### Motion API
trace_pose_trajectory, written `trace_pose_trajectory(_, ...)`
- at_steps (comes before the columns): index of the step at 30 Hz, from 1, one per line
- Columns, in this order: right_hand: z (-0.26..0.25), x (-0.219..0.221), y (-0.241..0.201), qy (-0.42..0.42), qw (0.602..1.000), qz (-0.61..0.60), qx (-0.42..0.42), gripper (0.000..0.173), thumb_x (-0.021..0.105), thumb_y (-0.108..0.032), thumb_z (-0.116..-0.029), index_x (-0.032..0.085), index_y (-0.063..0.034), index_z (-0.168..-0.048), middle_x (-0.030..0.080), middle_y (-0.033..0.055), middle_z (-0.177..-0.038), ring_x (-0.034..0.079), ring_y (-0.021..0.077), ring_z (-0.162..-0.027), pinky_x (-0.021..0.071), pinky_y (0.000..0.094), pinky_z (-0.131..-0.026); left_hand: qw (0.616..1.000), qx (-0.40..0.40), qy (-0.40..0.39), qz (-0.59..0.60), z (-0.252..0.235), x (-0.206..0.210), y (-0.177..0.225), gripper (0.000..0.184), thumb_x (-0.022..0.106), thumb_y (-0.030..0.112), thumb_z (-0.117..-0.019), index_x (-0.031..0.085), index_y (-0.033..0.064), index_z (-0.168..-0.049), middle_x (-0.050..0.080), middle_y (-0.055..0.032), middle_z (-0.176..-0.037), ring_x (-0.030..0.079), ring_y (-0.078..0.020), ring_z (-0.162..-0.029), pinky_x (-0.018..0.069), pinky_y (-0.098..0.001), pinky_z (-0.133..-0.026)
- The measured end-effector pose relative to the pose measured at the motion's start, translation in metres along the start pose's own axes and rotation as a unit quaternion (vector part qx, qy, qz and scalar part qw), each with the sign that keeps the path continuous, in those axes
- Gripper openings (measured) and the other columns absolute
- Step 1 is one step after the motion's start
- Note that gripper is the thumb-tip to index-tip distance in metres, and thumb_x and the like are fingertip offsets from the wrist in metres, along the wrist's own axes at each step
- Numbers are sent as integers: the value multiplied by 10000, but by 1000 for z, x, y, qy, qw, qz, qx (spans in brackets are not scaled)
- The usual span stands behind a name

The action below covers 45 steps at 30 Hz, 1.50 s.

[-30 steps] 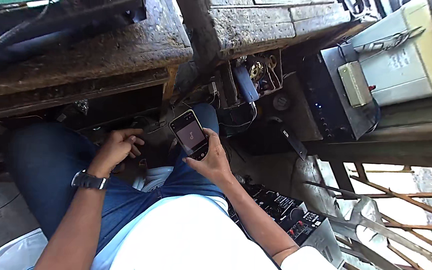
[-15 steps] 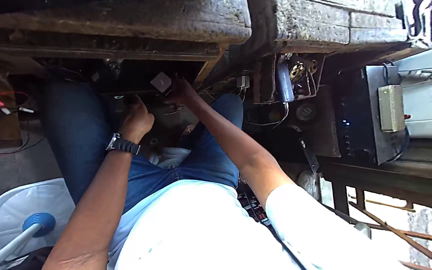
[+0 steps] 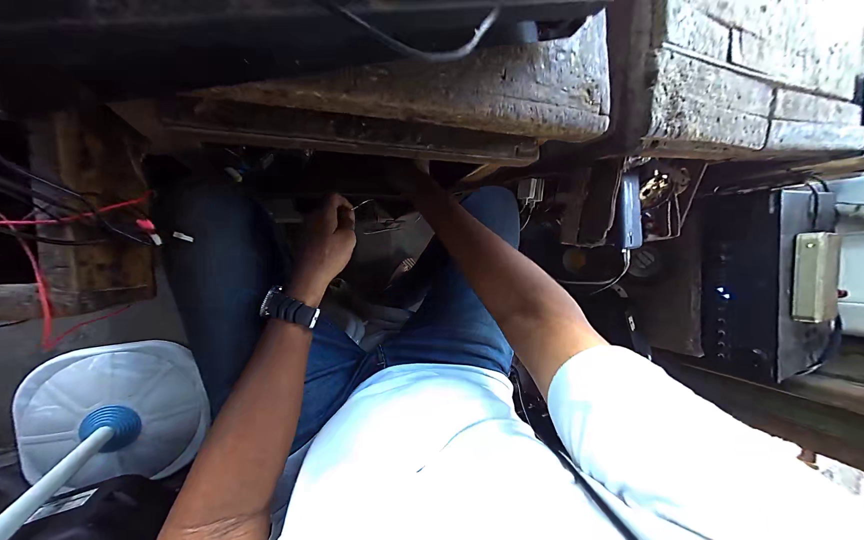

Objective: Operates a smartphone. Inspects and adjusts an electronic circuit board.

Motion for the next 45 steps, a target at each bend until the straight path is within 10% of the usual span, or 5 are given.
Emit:
trace_pose_trajectory(6, 63, 2, 11, -12, 878, -449, -167, 369, 544, -329, -1076, 630, -9, -1239, 728, 112, -985, 724, 191, -834, 624, 372, -762, 998, 29, -7, 47, 14, -13, 4, 255, 455, 258, -1100, 579, 55, -1192, 612, -135, -770, 599, -278, -636, 519, -461, -597)
trace_pose_trajectory(14, 117, 5, 21, 54, 888, -406, -209, 213, 614, -188, -1016, 742, -19, -1027, 718, 66, -902, 673, 131, -794, 591, 356, -771, 995, 92, -6, 30, 4, -3, 16, 182, 611, 219, -1022, 706, 78, -1088, 710, -53, -956, 683, -147, -862, 580, -404, -835)
trace_pose_trajectory(34, 219, -121, 161, 399, 724, -483, -291, 230, 532, -303, -1074, 703, -190, -970, 667, -80, -919, 645, 46, -874, 565, 252, -787, 923, 201, -67, 321, 52, 26, 101, 163, 621, 249, -1030, 711, 114, -1017, 705, -10, -860, 663, -78, -714, 580, -226, -659)
trace_pose_trajectory(37, 205, -173, 229, 549, 705, -411, -183, 207, 497, -199, -1067, 677, -121, -1001, 683, -65, -917, 662, 49, -820, 595, 287, -756, 977, 88, -183, 62, 37, 55, 75, 258, 554, 241, -1045, 695, 26, -1035, 694, -81, -887, 670, -166, -780, 582, -356, -738)
trace_pose_trajectory(45, 98, -214, 331, 556, 622, -549, -45, 151, 622, -227, -1023, 695, -95, -1016, 648, -88, -745, 584, 19, -587, 521, 207, -561, 816, -117, -441, -355, 54, 137, -14, 398, 654, 147, -969, 612, -51, -1311, 619, -291, -1312, 579, -459, -1251, 446, -644, -1032)
Point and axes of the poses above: each hand's wrist, its own z-axis away from the middle knuckle, its own x-axis out of the palm, y = z × x, the point moved 4 cm from there along -z, towards the middle knuckle
